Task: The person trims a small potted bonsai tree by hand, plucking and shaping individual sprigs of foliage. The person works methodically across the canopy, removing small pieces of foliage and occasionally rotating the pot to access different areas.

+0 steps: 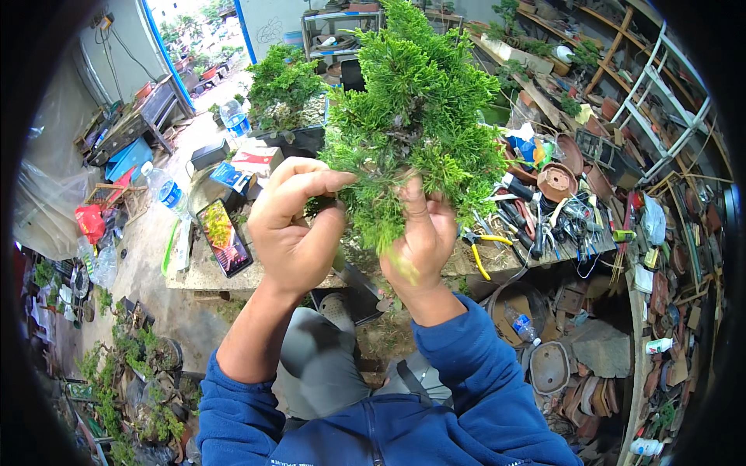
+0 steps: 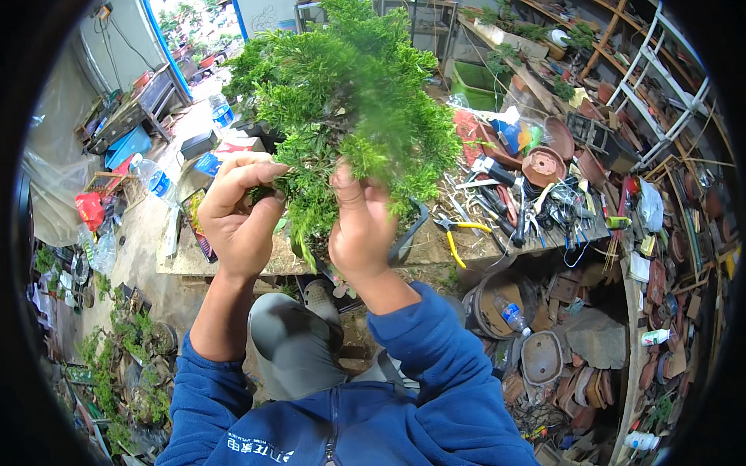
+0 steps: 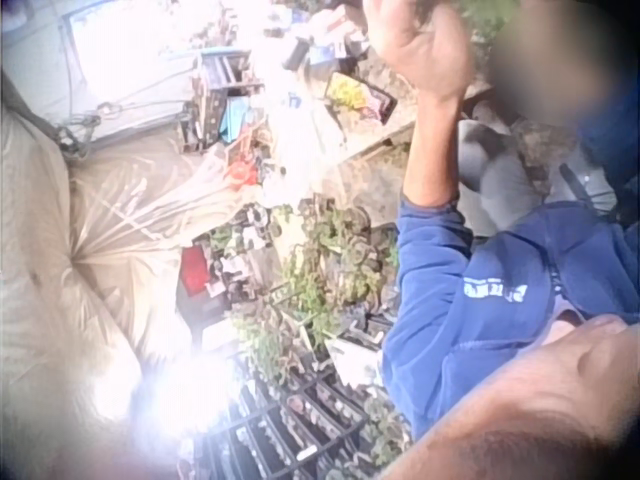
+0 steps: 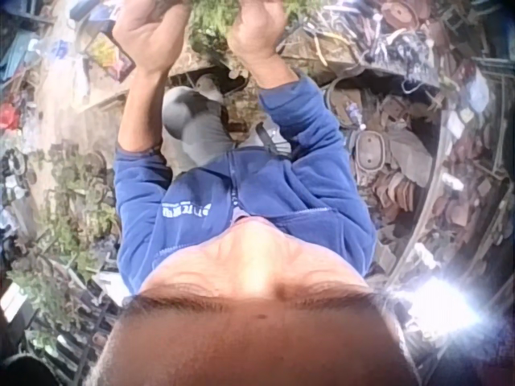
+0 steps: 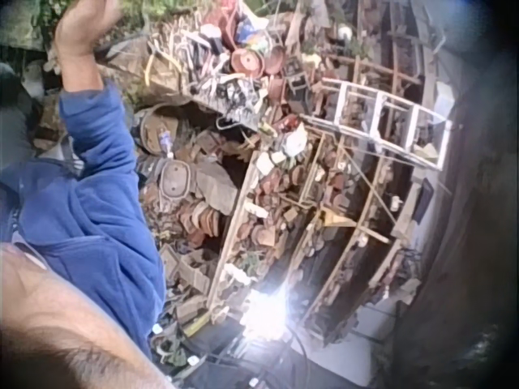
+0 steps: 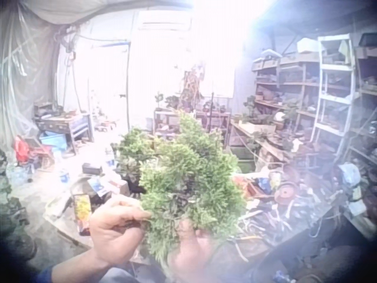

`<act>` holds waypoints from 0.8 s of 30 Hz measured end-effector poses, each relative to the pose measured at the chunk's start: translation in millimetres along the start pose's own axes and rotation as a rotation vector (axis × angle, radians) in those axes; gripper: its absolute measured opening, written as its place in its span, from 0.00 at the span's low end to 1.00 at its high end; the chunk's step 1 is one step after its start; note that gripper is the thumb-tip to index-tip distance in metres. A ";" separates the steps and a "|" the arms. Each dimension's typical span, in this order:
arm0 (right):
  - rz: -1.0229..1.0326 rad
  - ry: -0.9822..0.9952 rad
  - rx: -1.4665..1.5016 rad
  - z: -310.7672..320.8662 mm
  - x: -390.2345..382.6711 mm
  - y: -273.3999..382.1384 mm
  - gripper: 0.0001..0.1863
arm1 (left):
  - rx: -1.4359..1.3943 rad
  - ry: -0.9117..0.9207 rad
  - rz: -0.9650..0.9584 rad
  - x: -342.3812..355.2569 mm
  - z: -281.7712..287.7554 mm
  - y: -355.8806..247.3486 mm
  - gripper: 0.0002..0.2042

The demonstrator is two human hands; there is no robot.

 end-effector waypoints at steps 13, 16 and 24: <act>-0.218 -0.042 0.157 50.0 -11.0 17.2 0.14 | 0.416 0.166 -0.509 -20.0 -13.7 -11.4 0.18; -0.176 0.008 0.143 44.6 -11.3 24.8 0.13 | 0.373 0.123 -0.493 -27.7 -14.5 -10.1 0.18; 0.236 0.178 -0.291 31.4 -6.6 36.4 0.31 | 0.174 0.089 -0.364 -26.4 -1.7 -1.1 0.19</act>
Point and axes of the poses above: each hand's wrist, its own x-axis towards the middle knuckle, its own z-axis out of the back of the hand, y = z × x, the point moved 1 cm from there along x, towards the middle knuckle, and after that the axes turned 9 degrees about -x, right-handed, at the moved point
